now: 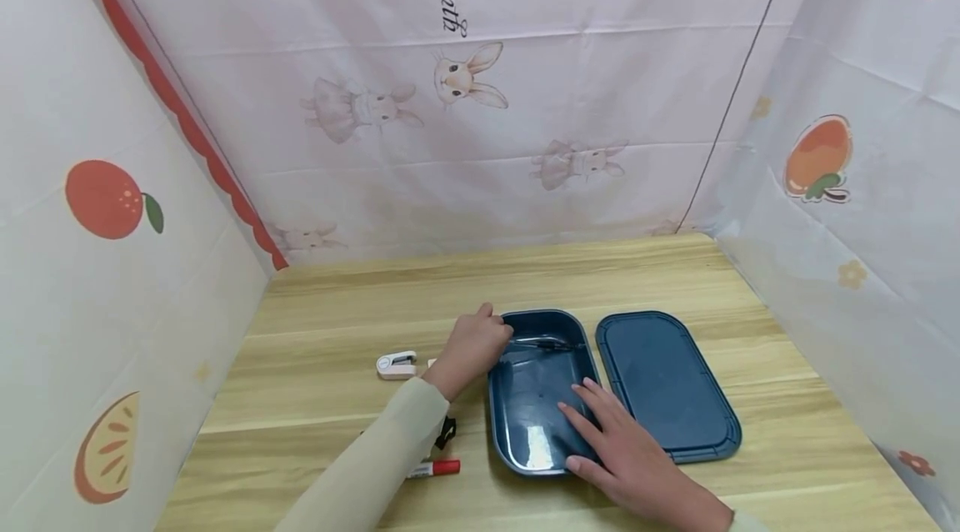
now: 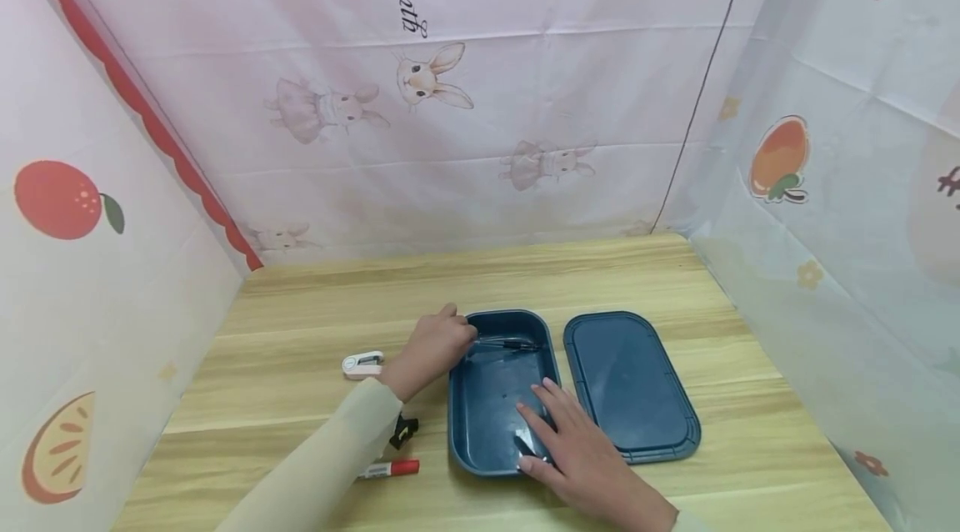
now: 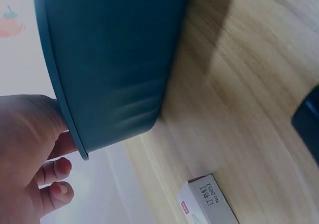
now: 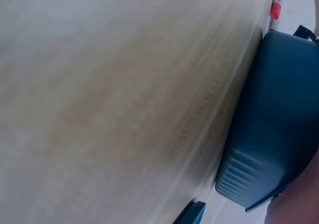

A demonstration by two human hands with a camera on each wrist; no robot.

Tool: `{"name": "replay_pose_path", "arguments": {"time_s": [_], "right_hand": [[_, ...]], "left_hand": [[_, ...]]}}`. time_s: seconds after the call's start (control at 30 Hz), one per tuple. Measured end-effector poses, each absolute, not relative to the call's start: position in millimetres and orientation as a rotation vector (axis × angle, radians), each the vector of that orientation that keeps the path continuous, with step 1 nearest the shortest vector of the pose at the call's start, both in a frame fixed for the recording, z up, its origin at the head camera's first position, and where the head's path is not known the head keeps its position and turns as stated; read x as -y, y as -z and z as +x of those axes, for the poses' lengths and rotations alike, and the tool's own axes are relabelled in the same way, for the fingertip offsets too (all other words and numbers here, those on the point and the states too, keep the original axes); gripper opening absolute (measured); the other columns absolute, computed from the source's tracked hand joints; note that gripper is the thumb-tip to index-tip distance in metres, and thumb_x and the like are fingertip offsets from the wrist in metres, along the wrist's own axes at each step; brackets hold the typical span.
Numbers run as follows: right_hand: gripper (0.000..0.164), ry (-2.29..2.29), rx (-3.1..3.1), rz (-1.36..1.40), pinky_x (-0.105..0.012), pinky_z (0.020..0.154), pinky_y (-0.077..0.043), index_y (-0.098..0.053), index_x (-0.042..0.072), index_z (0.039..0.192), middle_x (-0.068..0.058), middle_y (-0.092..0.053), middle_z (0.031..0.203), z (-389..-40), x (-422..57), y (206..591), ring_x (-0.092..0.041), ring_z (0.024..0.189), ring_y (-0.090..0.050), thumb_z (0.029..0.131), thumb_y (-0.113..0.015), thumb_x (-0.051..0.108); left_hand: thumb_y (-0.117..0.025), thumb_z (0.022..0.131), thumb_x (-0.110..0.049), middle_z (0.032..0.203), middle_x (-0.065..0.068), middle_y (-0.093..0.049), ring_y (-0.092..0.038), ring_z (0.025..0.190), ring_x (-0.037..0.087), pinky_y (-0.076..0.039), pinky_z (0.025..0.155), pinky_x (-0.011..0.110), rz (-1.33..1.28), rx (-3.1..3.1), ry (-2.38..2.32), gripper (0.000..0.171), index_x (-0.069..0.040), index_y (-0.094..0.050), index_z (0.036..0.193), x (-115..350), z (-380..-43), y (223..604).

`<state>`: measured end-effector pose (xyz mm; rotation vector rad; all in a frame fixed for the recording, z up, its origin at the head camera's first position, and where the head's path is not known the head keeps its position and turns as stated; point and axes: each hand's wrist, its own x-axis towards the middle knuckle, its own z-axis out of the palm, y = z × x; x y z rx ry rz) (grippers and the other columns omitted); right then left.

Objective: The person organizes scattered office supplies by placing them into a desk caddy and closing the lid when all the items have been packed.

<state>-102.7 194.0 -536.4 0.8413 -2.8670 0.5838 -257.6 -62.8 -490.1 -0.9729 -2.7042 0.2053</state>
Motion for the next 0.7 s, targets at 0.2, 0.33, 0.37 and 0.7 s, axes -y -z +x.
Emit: {"name": "replay_pose_path", "arguments": {"time_s": [0.2, 0.33, 0.37, 0.7], "right_hand": [[0.062, -0.569, 2.886, 0.823, -0.047, 0.116, -0.030, -0.042, 0.029, 0.154, 0.000, -0.027, 0.166, -102.3, -193.3, 536.9, -0.019, 0.156, -0.014, 0.100, -0.053, 0.056], [0.062, -0.584, 2.876, 0.819, -0.034, 0.118, -0.017, -0.043, 0.028, 0.154, -0.001, -0.027, 0.166, -102.9, -193.9, 538.2, -0.020, 0.156, -0.014, 0.099, -0.055, 0.054], [0.062, -0.573, 2.867, 0.820, -0.033, 0.118, -0.017, -0.043, 0.028, 0.154, -0.001, -0.028, 0.166, -103.1, -193.9, 538.6, -0.021, 0.156, -0.016, 0.099, -0.056, 0.054], [0.061, -0.563, 2.856, 0.827, -0.056, 0.113, -0.035, -0.044, 0.027, 0.154, 0.002, -0.025, 0.167, -103.4, -194.9, 539.3, -0.023, 0.155, -0.017, 0.099, -0.056, 0.053]], "left_hand": [[-0.068, 0.097, -0.031, 0.095, -0.006, -0.071, -0.050, 0.079, 0.014, -0.040, 0.049, 0.023, -0.970, 2.742, -0.201, 0.012, -0.025, -0.078, 0.100, 62.7, -258.1, 491.6], [-0.066, 0.097, -0.041, 0.105, -0.006, -0.070, -0.054, 0.086, 0.015, -0.047, 0.055, 0.025, -0.969, 2.738, -0.166, 0.020, -0.027, -0.076, 0.108, 63.4, -258.4, 491.7], [-0.065, 0.098, -0.043, 0.108, -0.006, -0.070, -0.055, 0.089, 0.015, -0.049, 0.057, 0.026, -0.970, 2.740, -0.158, 0.023, -0.027, -0.075, 0.111, 63.7, -258.4, 491.5], [-0.057, 0.098, -0.057, 0.136, -0.001, -0.062, -0.058, 0.114, 0.018, -0.058, 0.079, 0.032, -0.965, 2.769, -0.067, 0.052, -0.026, -0.060, 0.140, 68.5, -254.2, 490.4]]}}
